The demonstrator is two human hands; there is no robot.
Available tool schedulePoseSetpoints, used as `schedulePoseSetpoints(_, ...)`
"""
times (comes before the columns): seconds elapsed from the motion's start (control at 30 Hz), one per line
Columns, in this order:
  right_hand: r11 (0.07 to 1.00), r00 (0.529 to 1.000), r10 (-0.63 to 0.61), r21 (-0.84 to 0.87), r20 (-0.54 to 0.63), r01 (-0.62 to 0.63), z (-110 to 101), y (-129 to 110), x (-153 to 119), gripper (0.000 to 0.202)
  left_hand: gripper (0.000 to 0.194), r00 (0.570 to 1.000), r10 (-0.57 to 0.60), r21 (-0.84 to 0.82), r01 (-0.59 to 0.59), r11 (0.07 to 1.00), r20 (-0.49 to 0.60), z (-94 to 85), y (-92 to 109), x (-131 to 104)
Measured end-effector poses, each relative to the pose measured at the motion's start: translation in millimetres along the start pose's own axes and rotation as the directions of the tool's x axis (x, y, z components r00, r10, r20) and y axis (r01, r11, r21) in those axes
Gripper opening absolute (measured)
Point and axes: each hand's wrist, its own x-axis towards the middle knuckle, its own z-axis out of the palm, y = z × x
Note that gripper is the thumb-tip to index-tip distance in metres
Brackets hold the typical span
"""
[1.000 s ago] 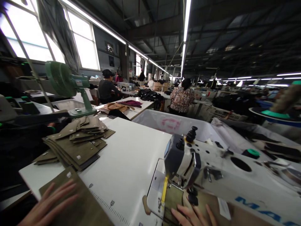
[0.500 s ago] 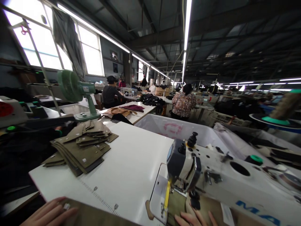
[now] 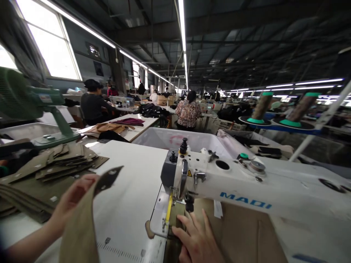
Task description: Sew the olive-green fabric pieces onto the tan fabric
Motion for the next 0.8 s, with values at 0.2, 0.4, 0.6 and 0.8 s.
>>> schedulePoseSetpoints(0.2, 0.961, 0.983, -0.122, -0.262, -0.134, 0.084, 4.5, -0.5, -1.2, 0.072, 0.021, 0.553, 0.637, -0.411, -0.488, 0.770, 0.537, 65.1, 69.3, 43.7)
schedulePoseSetpoints(0.4, 0.903, 0.972, -0.155, -0.424, -0.174, 0.068, 8.7, -7.1, -7.3, 0.066, 0.057, 0.674, 0.465, -0.298, -0.358, 0.885, 0.574, 94.5, 81.0, 56.9)
schedulePoseSetpoints(0.6, 0.890, 0.978, -0.146, -0.452, -0.149, 0.064, -0.5, -14.4, -5.3, 0.059, 0.039, 0.591, 0.507, -0.280, -0.437, 0.855, 0.627, 83.7, 90.1, 67.6)
schedulePoseSetpoints(0.8, 0.888, 0.981, -0.158, -0.450, -0.109, 0.093, -6.3, -13.8, -7.8, 0.052, 0.039, 0.614, 0.476, -0.272, -0.400, 0.875, 0.630, 84.7, 89.6, 64.5)
